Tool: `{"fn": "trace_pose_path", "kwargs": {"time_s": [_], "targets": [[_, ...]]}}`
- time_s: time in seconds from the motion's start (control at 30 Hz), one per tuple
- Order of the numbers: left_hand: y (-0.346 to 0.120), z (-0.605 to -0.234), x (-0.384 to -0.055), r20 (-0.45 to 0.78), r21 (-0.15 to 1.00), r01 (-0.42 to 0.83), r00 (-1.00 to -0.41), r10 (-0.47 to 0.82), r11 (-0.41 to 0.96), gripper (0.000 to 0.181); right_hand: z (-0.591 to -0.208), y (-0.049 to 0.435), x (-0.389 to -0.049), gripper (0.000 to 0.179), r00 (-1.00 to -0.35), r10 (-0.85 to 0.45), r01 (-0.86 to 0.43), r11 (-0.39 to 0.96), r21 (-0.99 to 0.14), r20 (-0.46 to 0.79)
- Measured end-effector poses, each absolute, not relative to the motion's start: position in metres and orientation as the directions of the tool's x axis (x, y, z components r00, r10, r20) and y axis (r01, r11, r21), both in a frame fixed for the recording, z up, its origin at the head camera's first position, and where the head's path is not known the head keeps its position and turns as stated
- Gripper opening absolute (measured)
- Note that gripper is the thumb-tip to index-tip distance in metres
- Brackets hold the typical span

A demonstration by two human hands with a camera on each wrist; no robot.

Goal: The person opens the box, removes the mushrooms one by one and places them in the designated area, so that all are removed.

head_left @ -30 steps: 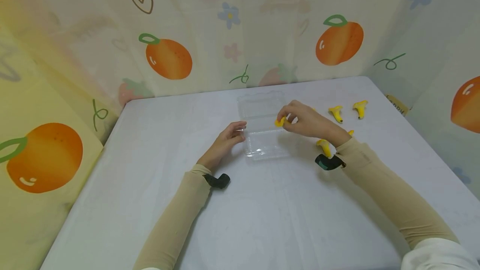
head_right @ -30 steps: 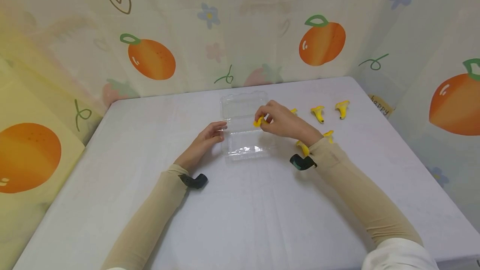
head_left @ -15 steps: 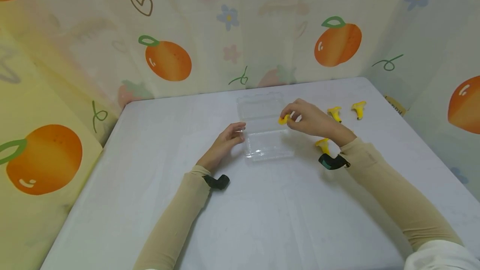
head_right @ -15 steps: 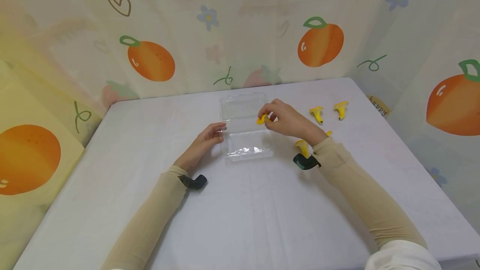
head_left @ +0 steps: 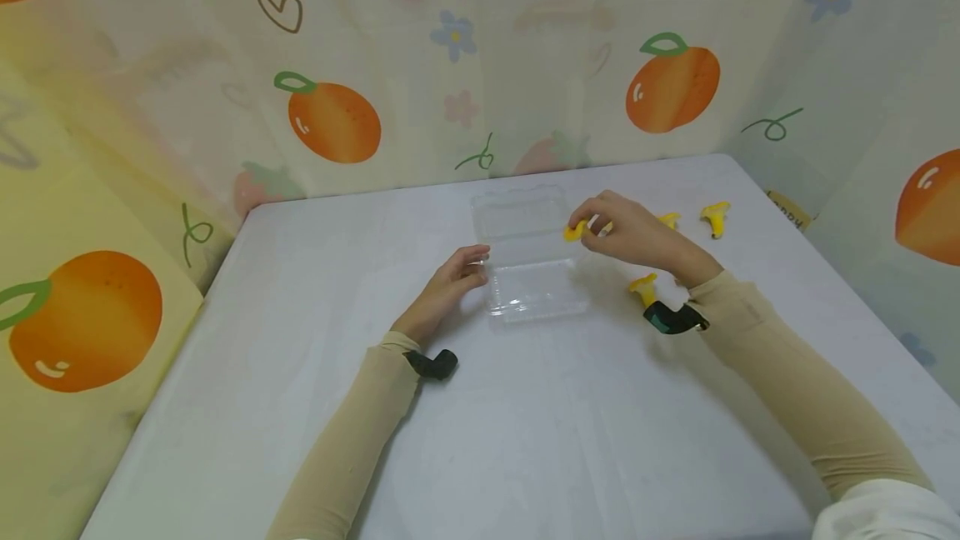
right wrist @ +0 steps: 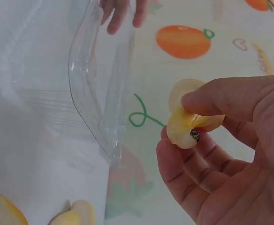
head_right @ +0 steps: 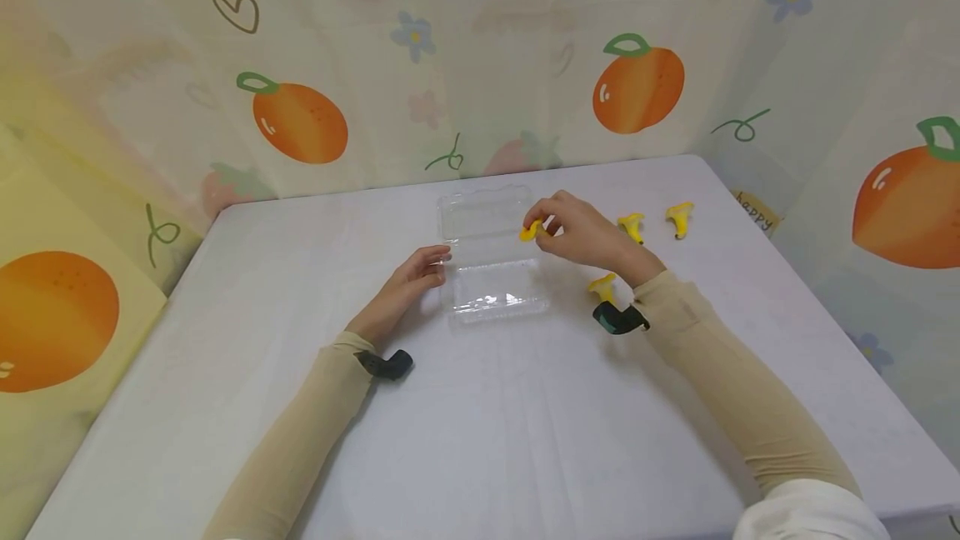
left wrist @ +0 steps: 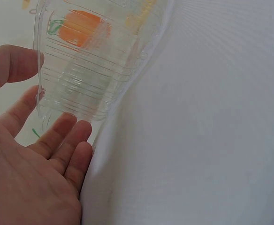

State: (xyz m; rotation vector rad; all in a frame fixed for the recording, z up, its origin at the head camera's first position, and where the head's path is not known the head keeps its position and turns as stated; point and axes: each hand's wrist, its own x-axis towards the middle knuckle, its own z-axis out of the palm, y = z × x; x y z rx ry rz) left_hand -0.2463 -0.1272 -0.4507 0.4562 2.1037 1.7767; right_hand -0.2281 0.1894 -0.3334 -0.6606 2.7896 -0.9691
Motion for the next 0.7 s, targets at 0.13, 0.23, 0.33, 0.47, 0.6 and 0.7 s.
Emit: {"fn": "trace_pose_path", "kwargs": {"time_s": [0.13,0.23,0.33,0.47,0.6,0.7], "targets": [[-0.128,-0.451,-0.247,-0.056,0.988,0.019,-0.885,0.461,0.157,0.055,-0.331,0.192,-0.228,0.023,-0.904,-0.426,-0.361,0.710,-0.605,0.039],[-0.128,-0.450,-0.246,-0.054,0.987,0.022,-0.886,0.461,0.158,0.054,-0.329,0.195,-0.227,0.023,-0.907,-0.418,-0.363,0.711,-0.602,0.053],[-0.127,-0.449,-0.246,-0.055,0.986,0.023,-0.888,0.456,0.164,0.054,-0.328,0.199,-0.225,0.022,-0.912,-0.406,-0.353,0.712,-0.606,0.055],[-0.126,-0.449,-0.245,-0.053,0.986,0.025,-0.890,0.452,0.165,0.053,-0.326,0.204,-0.222,0.022,-0.920,-0.388,-0.335,0.716,-0.612,0.050],[-0.126,-0.449,-0.246,-0.044,0.986,0.036,-0.889,0.456,0.164,0.055,-0.325,0.211,-0.220,0.022,-0.929,-0.367,-0.317,0.729,-0.606,0.044],[-0.126,-0.450,-0.247,-0.041,0.985,0.042,-0.888,0.457,0.170,0.055,-0.324,0.217,-0.219,0.022,-0.935,-0.351,-0.307,0.741,-0.597,0.045]]}}
